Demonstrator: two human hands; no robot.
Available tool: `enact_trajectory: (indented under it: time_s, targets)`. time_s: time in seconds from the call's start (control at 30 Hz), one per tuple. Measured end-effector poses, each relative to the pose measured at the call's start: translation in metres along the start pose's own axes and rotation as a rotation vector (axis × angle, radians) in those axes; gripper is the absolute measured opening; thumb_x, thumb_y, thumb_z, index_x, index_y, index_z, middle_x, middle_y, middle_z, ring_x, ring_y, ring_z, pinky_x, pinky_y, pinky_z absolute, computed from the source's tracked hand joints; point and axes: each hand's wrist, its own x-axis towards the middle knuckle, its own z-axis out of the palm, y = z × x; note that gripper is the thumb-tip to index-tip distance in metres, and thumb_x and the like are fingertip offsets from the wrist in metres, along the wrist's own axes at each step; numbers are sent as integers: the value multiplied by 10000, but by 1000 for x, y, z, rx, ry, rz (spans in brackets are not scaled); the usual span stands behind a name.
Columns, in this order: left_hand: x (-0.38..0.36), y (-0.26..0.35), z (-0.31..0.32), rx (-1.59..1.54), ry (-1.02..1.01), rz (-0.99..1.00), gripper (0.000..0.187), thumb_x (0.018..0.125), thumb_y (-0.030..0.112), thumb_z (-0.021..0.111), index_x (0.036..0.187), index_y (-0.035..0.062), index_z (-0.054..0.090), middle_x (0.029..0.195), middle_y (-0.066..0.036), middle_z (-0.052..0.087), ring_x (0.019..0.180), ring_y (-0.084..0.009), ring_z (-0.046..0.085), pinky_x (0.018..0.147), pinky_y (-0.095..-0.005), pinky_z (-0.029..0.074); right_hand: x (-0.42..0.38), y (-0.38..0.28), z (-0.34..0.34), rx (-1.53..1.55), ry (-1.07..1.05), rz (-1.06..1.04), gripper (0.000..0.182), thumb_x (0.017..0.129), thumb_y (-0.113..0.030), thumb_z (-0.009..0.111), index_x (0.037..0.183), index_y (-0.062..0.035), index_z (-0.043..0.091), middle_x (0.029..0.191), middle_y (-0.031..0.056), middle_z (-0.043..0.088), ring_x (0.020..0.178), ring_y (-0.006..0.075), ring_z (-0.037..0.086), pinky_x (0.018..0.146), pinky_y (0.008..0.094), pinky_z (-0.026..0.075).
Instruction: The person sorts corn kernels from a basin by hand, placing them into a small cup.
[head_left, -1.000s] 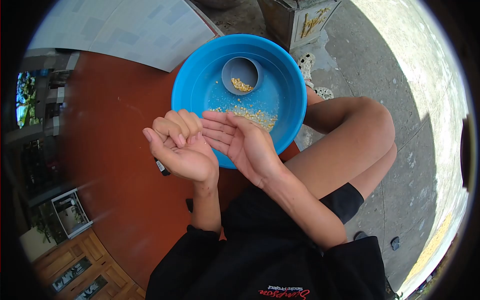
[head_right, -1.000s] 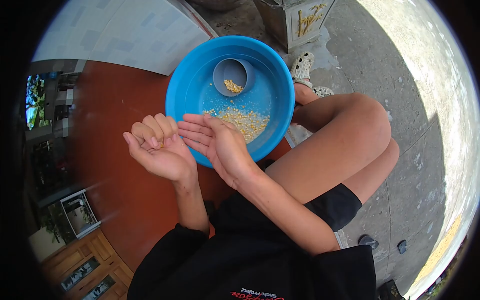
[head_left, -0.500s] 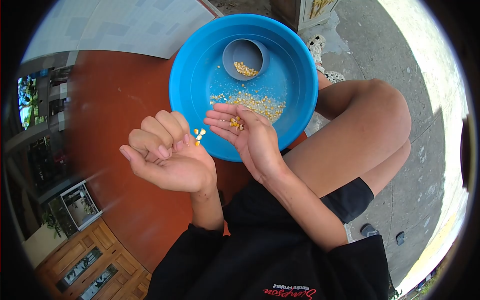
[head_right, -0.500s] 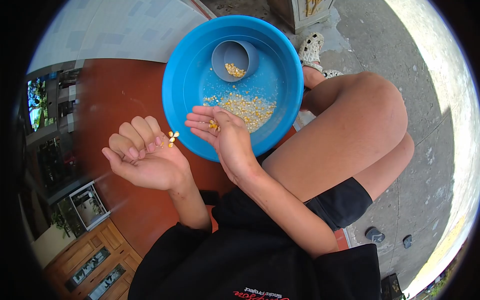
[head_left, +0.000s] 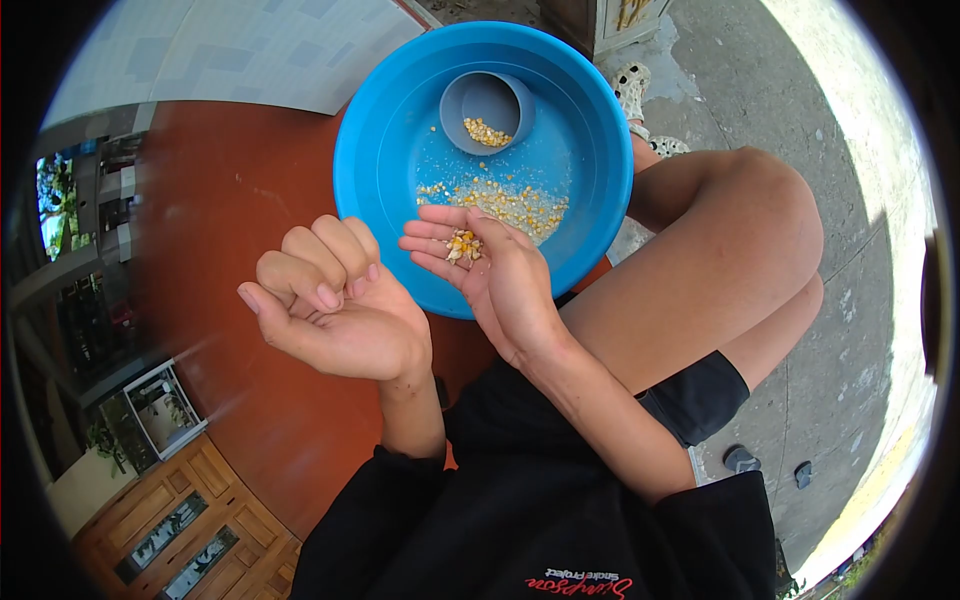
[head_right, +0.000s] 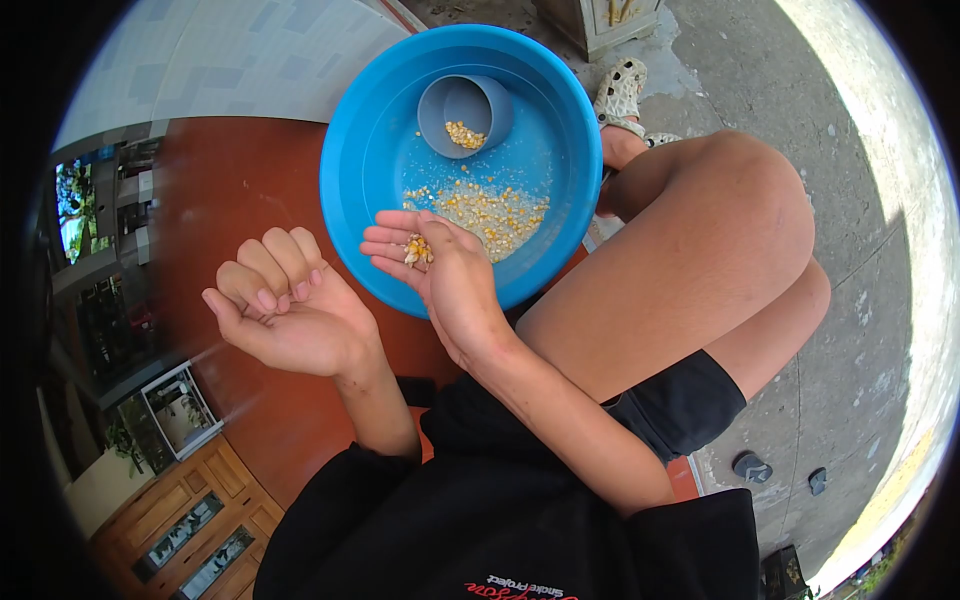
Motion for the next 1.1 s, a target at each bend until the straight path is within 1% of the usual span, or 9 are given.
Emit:
enact_trajectory:
  time_s: [0.4, 0.5, 0.6, 0.7, 0.73, 0.83, 0.97, 1.07, 1.1]
  targets:
    - [-9, -14, -9, 114, -19, 21, 593, 1206, 413, 227, 756, 128, 488, 612, -11, 427, 536, -139, 434, 521, -294, 375, -2, -2, 0, 20, 6, -13, 485, 1188, -219, 328, 1374, 135, 603, 1283, 272, 702, 1229, 349, 708, 1122, 456, 567]
    - [-15, -16, -27, 176, -35, -18, 524, 1200, 390, 292, 846, 113, 561, 628, -3, 410, 604, -151, 415, 619, -317, 368, -2, -3, 1, 9, 22, -33, 486, 1189, -223, 329, 1374, 134, 603, 1281, 274, 702, 1228, 352, 709, 1119, 460, 568]
    - [-18, -26, -45, 448, 38, -136, 317, 1169, 236, 390, 1059, 57, 628, 807, -67, 646, 878, -234, 673, 879, -383, 518, 0, -2, 0, -7, 24, -59, 489, 1191, -230, 331, 1375, 132, 602, 1280, 274, 702, 1219, 350, 714, 1113, 461, 571]
    - [-22, -42, -46, 744, -51, -233, 301, 1049, -11, 437, 1295, 7, 609, 1422, -254, 675, 1435, -388, 580, 1232, -518, 395, -2, -3, 0, -29, 29, -93, 492, 1192, -238, 333, 1377, 130, 602, 1270, 269, 707, 1198, 342, 723, 1105, 461, 573]
    - [-21, -38, -57, 891, -205, -334, 551, 914, -133, 458, 1417, 38, 605, 1735, -269, 374, 1662, -414, 267, 1334, -563, 212, -2, -4, 0, -45, 33, -106, 493, 1192, -239, 332, 1378, 129, 602, 1265, 267, 709, 1189, 338, 726, 1101, 462, 575]
    - [-31, -38, -57, 1142, -340, -323, 662, 906, -119, 473, 1527, 87, 575, 1734, -261, 373, 1653, -404, 290, 1327, -550, 246, -3, -9, 5, -104, 41, -156, 497, 1193, -242, 330, 1377, 129, 604, 1248, 261, 715, 1167, 325, 732, 1093, 458, 577]
    - [-33, -40, -50, 363, -174, -555, 497, 1131, 171, 395, 1593, 30, 512, 1741, -217, 389, 1635, -376, 340, 1317, -497, 298, -5, -22, 20, -274, 9, -318, 499, 1193, -239, 334, 1364, 137, 615, 1235, 256, 719, 1157, 307, 732, 1084, 446, 579]
    - [-32, -44, -29, -608, -54, -905, 604, 1188, 369, 259, 1622, 3, 466, 1746, -204, 382, 1620, -350, 367, 1303, -485, 339, -5, -30, 36, -567, -97, -427, 494, 1201, -259, 367, 1317, 103, 684, 1214, 208, 748, 1142, 273, 730, 1063, 400, 566]
    - [-32, -44, -20, -738, -12, -895, 607, 1190, 366, 254, 1635, 0, 443, 1745, -203, 384, 1621, -350, 365, 1310, -489, 333, -5, -33, 40, -680, -135, -456, 486, 1203, -260, 377, 1301, 83, 708, 1205, 186, 759, 1130, 259, 732, 1048, 385, 564]
